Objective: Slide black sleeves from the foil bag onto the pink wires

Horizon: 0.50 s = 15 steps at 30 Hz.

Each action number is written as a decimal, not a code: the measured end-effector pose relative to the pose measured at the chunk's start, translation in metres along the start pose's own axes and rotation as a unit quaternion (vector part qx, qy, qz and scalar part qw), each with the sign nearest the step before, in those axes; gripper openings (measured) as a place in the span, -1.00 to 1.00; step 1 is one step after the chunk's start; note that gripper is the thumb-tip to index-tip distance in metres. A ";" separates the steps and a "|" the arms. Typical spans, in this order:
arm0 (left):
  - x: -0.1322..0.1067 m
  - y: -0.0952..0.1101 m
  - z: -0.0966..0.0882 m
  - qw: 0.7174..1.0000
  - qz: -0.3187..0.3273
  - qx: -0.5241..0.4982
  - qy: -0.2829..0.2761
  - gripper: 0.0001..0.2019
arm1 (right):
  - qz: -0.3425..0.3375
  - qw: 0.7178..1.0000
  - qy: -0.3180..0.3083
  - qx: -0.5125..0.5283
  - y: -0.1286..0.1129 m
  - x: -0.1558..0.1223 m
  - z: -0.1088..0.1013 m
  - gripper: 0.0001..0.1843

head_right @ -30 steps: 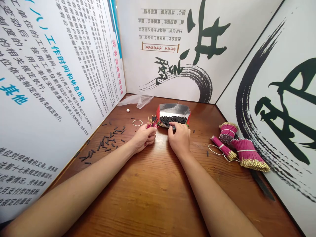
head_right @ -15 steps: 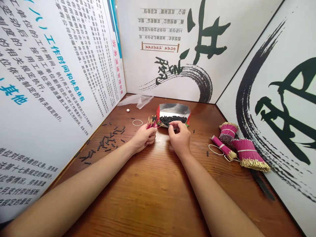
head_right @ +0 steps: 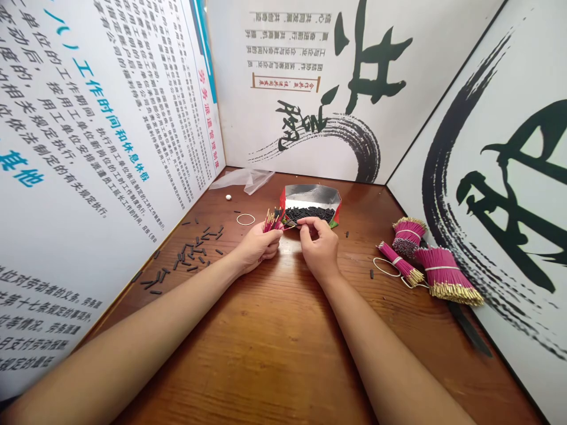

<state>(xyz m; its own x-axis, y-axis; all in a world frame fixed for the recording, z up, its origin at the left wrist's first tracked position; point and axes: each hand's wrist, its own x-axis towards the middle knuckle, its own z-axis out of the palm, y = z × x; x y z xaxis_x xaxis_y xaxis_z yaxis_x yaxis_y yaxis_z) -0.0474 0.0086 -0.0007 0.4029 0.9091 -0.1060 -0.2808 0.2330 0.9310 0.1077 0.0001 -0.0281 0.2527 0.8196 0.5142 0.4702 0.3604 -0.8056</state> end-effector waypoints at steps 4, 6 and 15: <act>-0.001 0.001 0.001 1.000 -0.001 0.008 -0.002 -0.79 | -0.008 1.000 -0.004 0.003 -0.005 -0.001 0.001 -0.77; -0.001 0.000 0.001 1.000 -0.002 0.010 -0.003 -0.79 | -0.011 1.000 -0.009 0.012 -0.008 -0.002 0.001 -0.77; -0.001 0.000 -0.001 1.000 0.011 -0.014 0.005 -0.76 | 0.028 1.000 0.002 0.012 -0.014 -0.003 0.005 -0.73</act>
<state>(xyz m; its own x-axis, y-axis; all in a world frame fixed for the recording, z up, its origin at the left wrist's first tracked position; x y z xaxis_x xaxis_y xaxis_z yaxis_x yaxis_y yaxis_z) -0.0482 0.0083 -0.0009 0.3883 0.9173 -0.0883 -0.3140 0.2217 0.9232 0.0964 -0.0056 -0.0199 0.2814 0.8372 0.4689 0.4345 0.3246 -0.8401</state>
